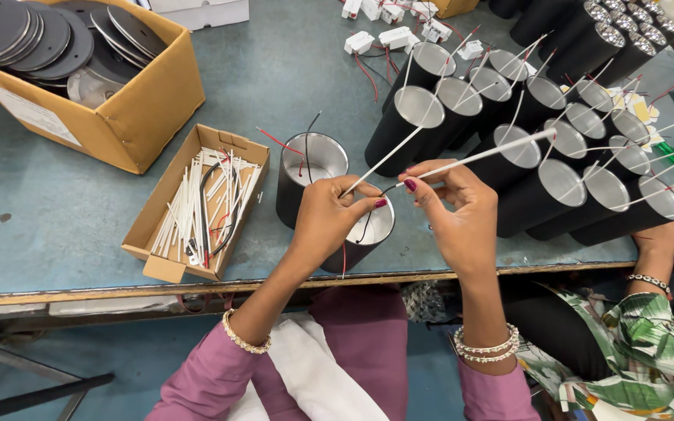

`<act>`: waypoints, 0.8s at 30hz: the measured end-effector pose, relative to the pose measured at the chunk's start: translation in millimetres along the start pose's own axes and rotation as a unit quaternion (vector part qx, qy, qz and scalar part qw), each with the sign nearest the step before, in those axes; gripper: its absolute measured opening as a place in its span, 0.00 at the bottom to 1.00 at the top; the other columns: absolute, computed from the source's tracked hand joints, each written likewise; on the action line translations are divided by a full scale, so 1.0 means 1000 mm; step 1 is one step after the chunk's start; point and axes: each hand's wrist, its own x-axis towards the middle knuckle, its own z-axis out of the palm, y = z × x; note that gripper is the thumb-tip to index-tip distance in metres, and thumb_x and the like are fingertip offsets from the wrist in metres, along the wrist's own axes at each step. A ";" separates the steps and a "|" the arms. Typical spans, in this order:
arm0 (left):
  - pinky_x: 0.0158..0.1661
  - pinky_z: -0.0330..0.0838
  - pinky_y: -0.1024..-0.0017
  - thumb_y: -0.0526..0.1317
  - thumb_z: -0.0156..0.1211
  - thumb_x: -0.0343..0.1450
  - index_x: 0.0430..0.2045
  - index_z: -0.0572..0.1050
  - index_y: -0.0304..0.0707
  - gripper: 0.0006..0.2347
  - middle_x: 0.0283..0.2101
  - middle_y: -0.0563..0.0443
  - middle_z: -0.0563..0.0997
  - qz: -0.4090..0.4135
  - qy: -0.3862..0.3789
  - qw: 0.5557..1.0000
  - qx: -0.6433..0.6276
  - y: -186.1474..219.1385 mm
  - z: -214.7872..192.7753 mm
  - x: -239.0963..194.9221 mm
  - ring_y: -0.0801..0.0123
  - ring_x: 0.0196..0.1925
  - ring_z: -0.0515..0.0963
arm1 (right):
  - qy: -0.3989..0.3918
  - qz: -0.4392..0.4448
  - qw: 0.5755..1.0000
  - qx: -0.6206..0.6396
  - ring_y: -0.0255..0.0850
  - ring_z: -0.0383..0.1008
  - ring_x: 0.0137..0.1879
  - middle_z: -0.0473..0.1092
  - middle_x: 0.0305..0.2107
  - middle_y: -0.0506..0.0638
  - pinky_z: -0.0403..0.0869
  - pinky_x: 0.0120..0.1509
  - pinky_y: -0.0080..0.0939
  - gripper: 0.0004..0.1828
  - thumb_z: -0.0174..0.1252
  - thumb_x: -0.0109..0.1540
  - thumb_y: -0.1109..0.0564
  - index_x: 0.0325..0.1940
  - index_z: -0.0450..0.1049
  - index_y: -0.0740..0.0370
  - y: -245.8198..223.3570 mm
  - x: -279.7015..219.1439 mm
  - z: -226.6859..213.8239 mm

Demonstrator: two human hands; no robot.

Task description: The person inserts white wicks into black cylindrical candle containers, aligns them with internal wires, and places the finished units on the table. The person also handles a cardboard box of wicks and moves containers to organize the workspace.

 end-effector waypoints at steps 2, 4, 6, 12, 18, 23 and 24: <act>0.21 0.47 0.74 0.39 0.71 0.64 0.28 0.85 0.36 0.06 0.14 0.63 0.62 0.004 -0.001 1.000 -0.006 -0.002 0.000 0.000 0.83 0.19 0.56 | -0.003 0.014 0.999 -0.031 0.31 0.77 0.39 0.78 0.36 0.49 0.75 0.43 0.31 0.07 0.65 0.64 0.60 0.42 0.79 0.67 0.000 0.000 0.000; 0.21 0.47 0.74 0.39 0.71 0.64 0.28 0.85 0.36 0.06 0.14 0.63 0.61 0.004 -0.005 1.000 0.002 -0.003 0.000 0.000 0.83 0.19 0.55 | -0.010 0.043 0.997 -0.066 0.32 0.76 0.36 0.77 0.30 0.50 0.73 0.40 0.32 0.08 0.68 0.63 0.59 0.39 0.79 0.67 0.000 0.002 0.000; 0.21 0.47 0.73 0.40 0.72 0.64 0.28 0.85 0.36 0.07 0.14 0.62 0.60 0.007 -0.008 1.000 0.016 -0.004 0.001 0.001 0.82 0.19 0.55 | -0.033 0.047 0.994 -0.092 0.31 0.76 0.34 0.78 0.28 0.49 0.73 0.38 0.31 0.09 0.69 0.61 0.58 0.37 0.79 0.67 0.000 0.005 0.000; 0.21 0.53 0.69 0.44 0.72 0.65 0.29 0.86 0.41 0.08 0.14 0.54 0.65 0.030 -0.010 0.997 0.076 0.001 -0.001 0.001 0.76 0.17 0.60 | -0.117 0.038 0.983 -0.140 0.30 0.74 0.29 0.79 0.26 0.49 0.71 0.33 0.31 0.07 0.66 0.61 0.59 0.38 0.80 0.66 -0.003 0.017 0.001; 0.30 0.72 0.62 0.48 0.72 0.61 0.29 0.86 0.47 0.10 0.25 0.48 0.83 0.080 0.012 0.968 0.237 0.005 -0.008 -0.011 0.58 0.27 0.81 | -0.129 0.055 0.978 -0.155 0.28 0.74 0.31 0.78 0.25 0.49 0.72 0.34 0.30 0.06 0.64 0.61 0.61 0.40 0.81 0.66 -0.014 0.018 -0.006; 0.32 0.74 0.62 0.48 0.71 0.61 0.28 0.86 0.49 0.09 0.28 0.51 0.84 0.057 0.002 0.966 0.251 -0.002 -0.003 -0.011 0.57 0.30 0.83 | -0.148 0.074 0.966 -0.198 0.30 0.72 0.30 0.79 0.26 0.49 0.70 0.33 0.33 0.08 0.62 0.60 0.62 0.43 0.81 0.65 -0.021 0.017 -0.006; 0.32 0.74 0.62 0.48 0.71 0.61 0.28 0.86 0.49 0.09 0.28 0.51 0.84 0.063 0.008 0.967 0.248 -0.004 -0.002 -0.012 0.56 0.30 0.83 | -0.156 0.090 0.957 -0.226 0.34 0.70 0.28 0.78 0.25 0.51 0.68 0.32 0.36 0.09 0.62 0.60 0.62 0.43 0.82 0.64 -0.022 0.018 -0.006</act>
